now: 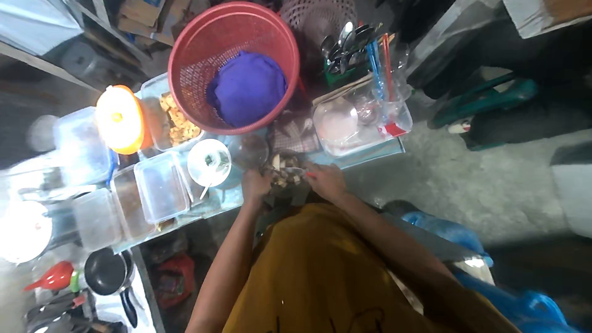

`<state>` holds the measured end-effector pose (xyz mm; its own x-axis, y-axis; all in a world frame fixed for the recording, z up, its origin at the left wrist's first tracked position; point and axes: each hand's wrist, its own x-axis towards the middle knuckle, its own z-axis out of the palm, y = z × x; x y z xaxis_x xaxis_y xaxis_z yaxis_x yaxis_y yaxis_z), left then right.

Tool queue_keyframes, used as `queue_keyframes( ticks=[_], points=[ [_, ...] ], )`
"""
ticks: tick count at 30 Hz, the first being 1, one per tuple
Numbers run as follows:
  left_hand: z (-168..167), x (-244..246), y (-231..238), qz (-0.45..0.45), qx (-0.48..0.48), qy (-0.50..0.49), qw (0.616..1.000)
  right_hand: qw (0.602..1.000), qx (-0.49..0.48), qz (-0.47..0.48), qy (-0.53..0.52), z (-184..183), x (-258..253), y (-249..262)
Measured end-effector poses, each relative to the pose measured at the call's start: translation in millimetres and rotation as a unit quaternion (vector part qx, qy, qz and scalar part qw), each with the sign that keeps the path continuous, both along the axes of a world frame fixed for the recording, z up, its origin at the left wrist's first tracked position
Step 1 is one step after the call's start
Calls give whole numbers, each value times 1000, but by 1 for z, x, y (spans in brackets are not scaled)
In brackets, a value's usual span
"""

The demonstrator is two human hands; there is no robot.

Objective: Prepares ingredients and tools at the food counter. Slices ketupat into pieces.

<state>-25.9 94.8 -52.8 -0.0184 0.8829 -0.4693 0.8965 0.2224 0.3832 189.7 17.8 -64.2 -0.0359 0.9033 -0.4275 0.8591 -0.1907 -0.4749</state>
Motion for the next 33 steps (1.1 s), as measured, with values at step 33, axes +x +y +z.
queue_keyframes(
  ticks=[33],
  points=[
    [-9, 11, 2, 29, 107, -71, 991, 997, -69, -14, -30, 22, -10, 11]
  ],
)
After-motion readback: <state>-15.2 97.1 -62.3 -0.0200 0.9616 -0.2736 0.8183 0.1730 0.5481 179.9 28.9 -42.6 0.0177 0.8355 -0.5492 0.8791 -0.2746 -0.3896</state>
